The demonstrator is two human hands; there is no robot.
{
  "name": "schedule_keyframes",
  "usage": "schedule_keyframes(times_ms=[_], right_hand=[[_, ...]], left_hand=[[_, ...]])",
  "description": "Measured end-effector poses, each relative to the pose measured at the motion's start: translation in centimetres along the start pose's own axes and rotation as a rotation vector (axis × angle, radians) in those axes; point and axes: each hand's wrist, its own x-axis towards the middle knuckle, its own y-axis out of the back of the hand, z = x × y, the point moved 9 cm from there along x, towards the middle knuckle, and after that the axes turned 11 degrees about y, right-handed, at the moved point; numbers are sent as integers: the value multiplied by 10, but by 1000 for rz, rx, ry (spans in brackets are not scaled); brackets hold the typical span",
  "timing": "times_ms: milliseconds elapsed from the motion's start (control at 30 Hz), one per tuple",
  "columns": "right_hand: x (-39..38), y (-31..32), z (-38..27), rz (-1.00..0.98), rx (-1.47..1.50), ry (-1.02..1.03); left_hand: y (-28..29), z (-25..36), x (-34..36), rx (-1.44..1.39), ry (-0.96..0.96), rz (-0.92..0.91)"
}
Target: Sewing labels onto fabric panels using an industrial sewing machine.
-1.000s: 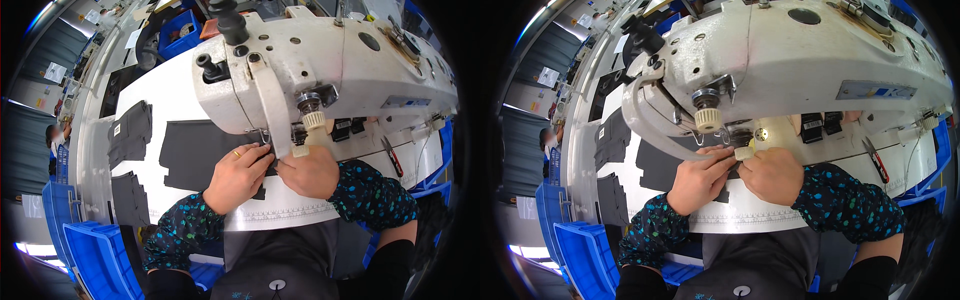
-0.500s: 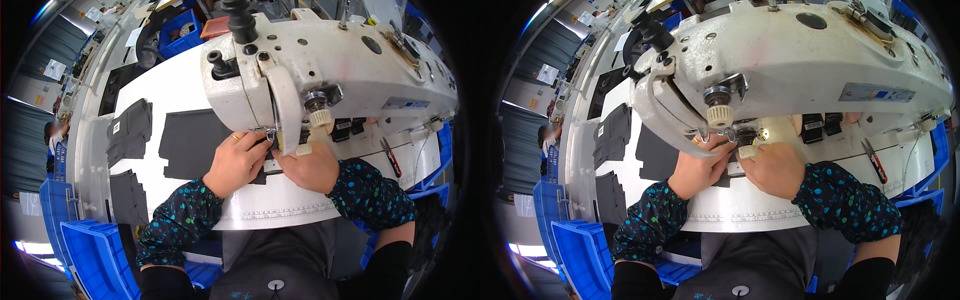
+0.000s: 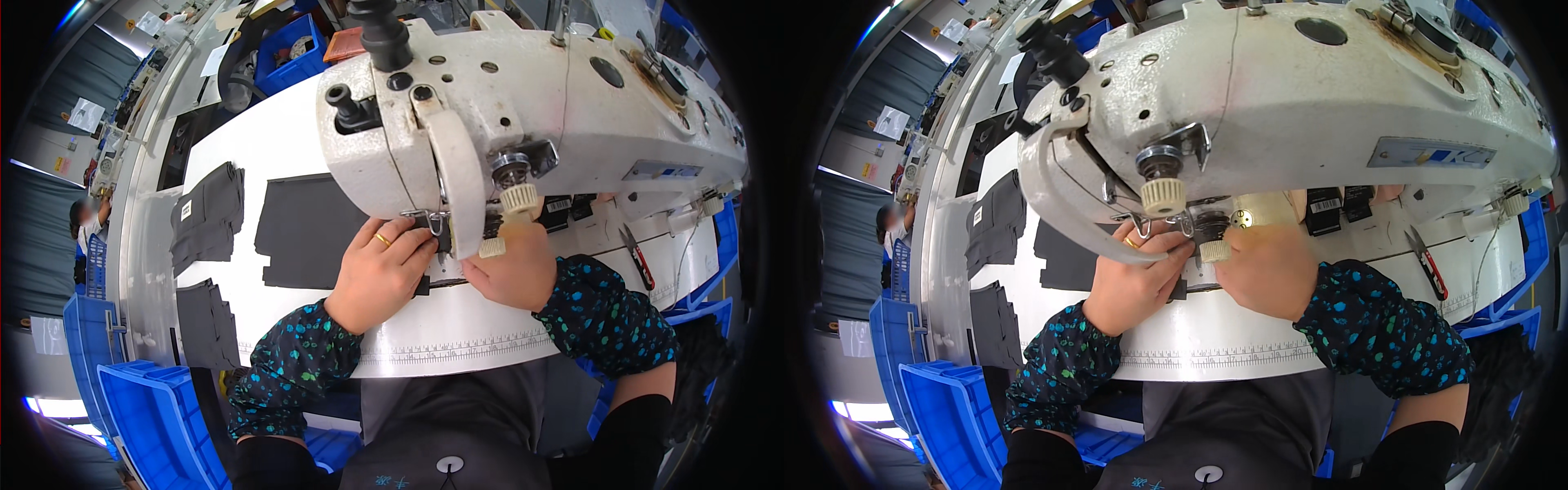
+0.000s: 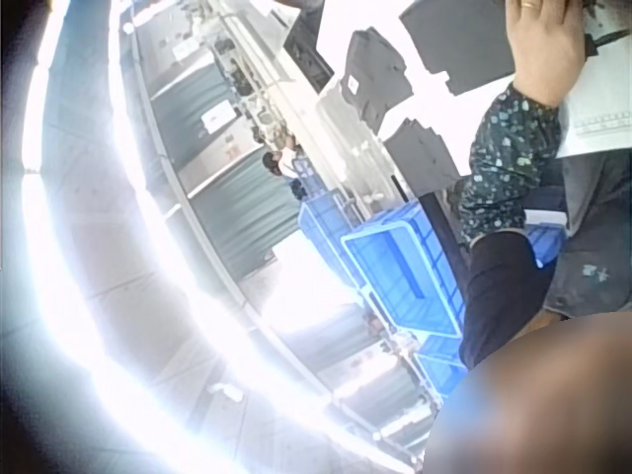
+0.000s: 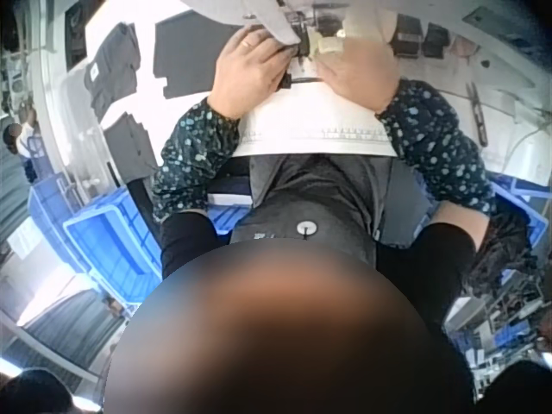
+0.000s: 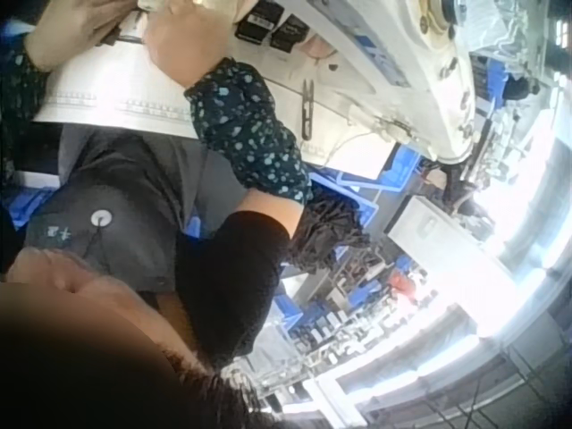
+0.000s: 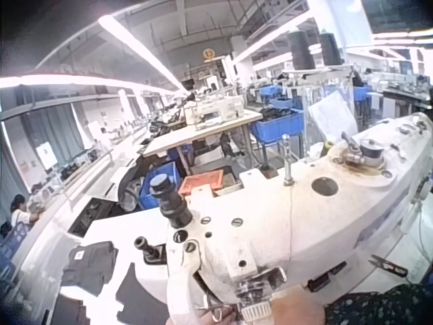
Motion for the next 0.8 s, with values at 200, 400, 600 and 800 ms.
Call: schedule_keyframes(times_ms=[200, 400, 600, 800], right_hand=[[-2, -3, 16, -25, 28, -185], [-2, -1, 19, 6, 34, -200], [0, -10, 7, -86, 34, -39], [0, -8, 7, 28, 111, -32]], left_hand=[[-1, 6, -3, 82, -36, 11], [-5, 12, -5, 175, -84, -23], [-6, 12, -5, 125, -38, -82], [-4, 8, -8, 56, -4, -128]])
